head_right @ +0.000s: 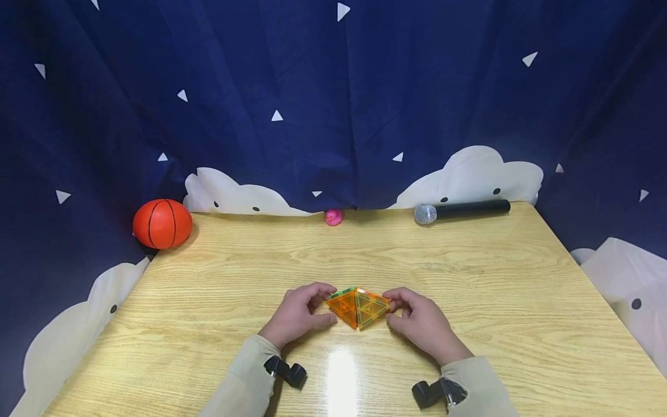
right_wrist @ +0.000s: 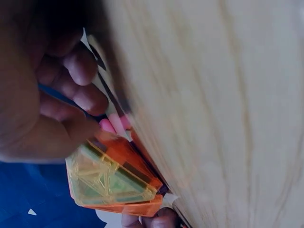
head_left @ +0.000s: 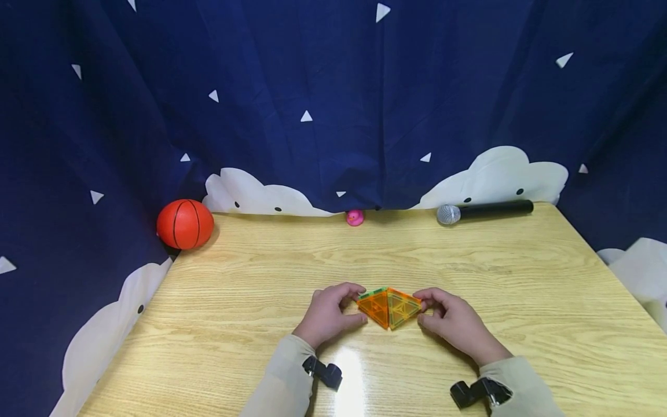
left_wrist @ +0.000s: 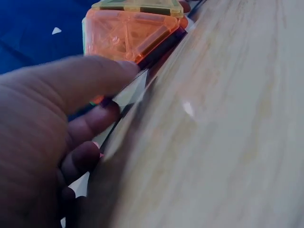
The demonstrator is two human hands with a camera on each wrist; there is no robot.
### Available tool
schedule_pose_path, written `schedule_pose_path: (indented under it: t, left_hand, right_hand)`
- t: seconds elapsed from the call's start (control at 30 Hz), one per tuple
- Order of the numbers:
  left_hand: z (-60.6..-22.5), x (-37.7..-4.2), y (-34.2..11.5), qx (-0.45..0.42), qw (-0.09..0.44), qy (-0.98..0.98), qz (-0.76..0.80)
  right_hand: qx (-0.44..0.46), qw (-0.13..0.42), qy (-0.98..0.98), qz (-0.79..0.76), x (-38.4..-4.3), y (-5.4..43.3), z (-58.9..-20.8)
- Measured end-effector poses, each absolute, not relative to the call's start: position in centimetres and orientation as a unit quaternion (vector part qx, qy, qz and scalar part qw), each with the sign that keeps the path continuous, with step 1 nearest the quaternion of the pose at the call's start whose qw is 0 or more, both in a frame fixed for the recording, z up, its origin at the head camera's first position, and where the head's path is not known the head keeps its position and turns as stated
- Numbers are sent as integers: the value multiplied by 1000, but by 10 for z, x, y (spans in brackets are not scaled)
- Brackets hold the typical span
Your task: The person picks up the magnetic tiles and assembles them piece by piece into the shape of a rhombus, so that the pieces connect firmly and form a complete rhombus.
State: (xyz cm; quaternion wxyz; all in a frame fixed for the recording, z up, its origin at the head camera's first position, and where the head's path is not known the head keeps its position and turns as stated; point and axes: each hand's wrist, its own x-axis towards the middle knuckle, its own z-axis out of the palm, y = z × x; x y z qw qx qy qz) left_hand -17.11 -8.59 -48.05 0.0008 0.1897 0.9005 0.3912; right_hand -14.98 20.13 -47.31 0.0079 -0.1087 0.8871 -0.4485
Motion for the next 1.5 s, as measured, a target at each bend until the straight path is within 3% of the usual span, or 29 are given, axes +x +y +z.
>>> schedule_pose_path:
  t: [0.6,1.5]
  left_hand:
    - [-478,-168,-82,203,-26,911,359]
    - [-475,-166,-79,197,-9,892,408]
  right_hand:
    - [-131,2,883,-451,-149,191,-478]
    - [-109,30,879,-463,-149,190,-474]
